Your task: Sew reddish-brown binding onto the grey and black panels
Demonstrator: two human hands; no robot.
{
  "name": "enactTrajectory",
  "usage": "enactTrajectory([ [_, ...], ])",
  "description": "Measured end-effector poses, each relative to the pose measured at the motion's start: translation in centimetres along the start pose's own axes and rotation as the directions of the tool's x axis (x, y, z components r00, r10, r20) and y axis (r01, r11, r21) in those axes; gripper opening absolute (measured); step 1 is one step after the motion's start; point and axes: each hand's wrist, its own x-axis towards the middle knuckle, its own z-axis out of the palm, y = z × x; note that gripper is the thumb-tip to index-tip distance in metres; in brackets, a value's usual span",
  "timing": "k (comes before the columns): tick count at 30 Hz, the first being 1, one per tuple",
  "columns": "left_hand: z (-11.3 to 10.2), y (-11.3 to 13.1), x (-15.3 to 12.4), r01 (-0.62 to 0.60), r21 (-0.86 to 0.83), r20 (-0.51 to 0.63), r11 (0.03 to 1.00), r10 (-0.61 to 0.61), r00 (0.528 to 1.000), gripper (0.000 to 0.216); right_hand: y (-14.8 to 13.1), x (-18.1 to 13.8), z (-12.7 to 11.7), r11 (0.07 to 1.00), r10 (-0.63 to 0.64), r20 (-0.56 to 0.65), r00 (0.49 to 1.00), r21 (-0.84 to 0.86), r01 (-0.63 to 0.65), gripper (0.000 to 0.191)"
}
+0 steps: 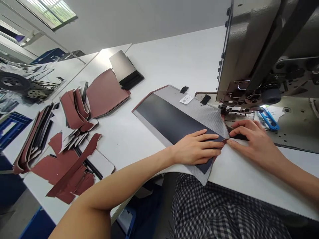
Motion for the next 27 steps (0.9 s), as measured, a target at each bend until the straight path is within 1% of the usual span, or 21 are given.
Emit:
enactTrajectory([
  [4,0.0,0.0,0.0,0.014,-0.058,-0.009,0.998,-0.015,1.0,0.04,-0.6,0.0,0.4,0.996,-0.013,-0.028,1.0,-0.086,0.01,0.028],
  [7,0.0,0.1,0.1,0.032,-0.109,-0.057,0.994,-0.038,0.998,0.041,-1.0,0.2,1.0,0.991,-0.047,-0.057,0.997,-0.131,0.039,0.019],
  [9,0.1,0.2,0.2,0.032,-0.122,-0.093,0.992,-0.044,0.995,0.046,-1.2,0.2,1.2,0.986,-0.087,-0.079,0.993,-0.147,0.075,0.015],
  [12,0.2,0.2,0.3,0.032,-0.116,-0.133,0.993,-0.047,0.99,0.046,-1.7,0.2,1.1,0.961,-0.214,-0.087,0.973,-0.195,0.194,0.01],
  [15,0.3,0.2,0.3,0.036,-0.119,-0.138,0.992,-0.052,0.989,0.047,-2.0,0.1,0.8,0.896,-0.371,-0.049,0.927,-0.282,0.344,0.014],
  [17,0.3,0.1,0.3,0.044,-0.129,-0.119,0.991,-0.06,0.991,0.047,-2.1,-0.2,0.4,0.85,-0.446,-0.004,0.895,-0.317,0.422,0.017],
  [19,0.2,0.1,0.4,0.051,-0.141,-0.095,0.989,-0.065,0.993,0.047,-1.9,-0.4,0.1,0.824,-0.494,0.051,0.868,-0.292,0.486,0.019],
  [21,0.1,0.0,0.4,0.054,-0.152,-0.08,0.987,-0.067,0.995,0.046,-1.4,-0.7,-0.3,0.826,-0.514,0.091,0.853,-0.214,0.521,0.019],
  [23,0.1,0.0,0.4,0.047,-0.159,-0.082,0.986,-0.061,0.995,0.046,-0.7,-0.8,-0.8,0.846,-0.507,0.109,0.855,-0.13,0.518,0.022],
  [27,0.1,-0.3,0.3,0.031,-0.167,-0.085,0.986,-0.046,0.995,0.046,0.8,-0.5,-1.6,0.883,-0.463,0.14,0.875,-0.014,0.47,0.037],
])
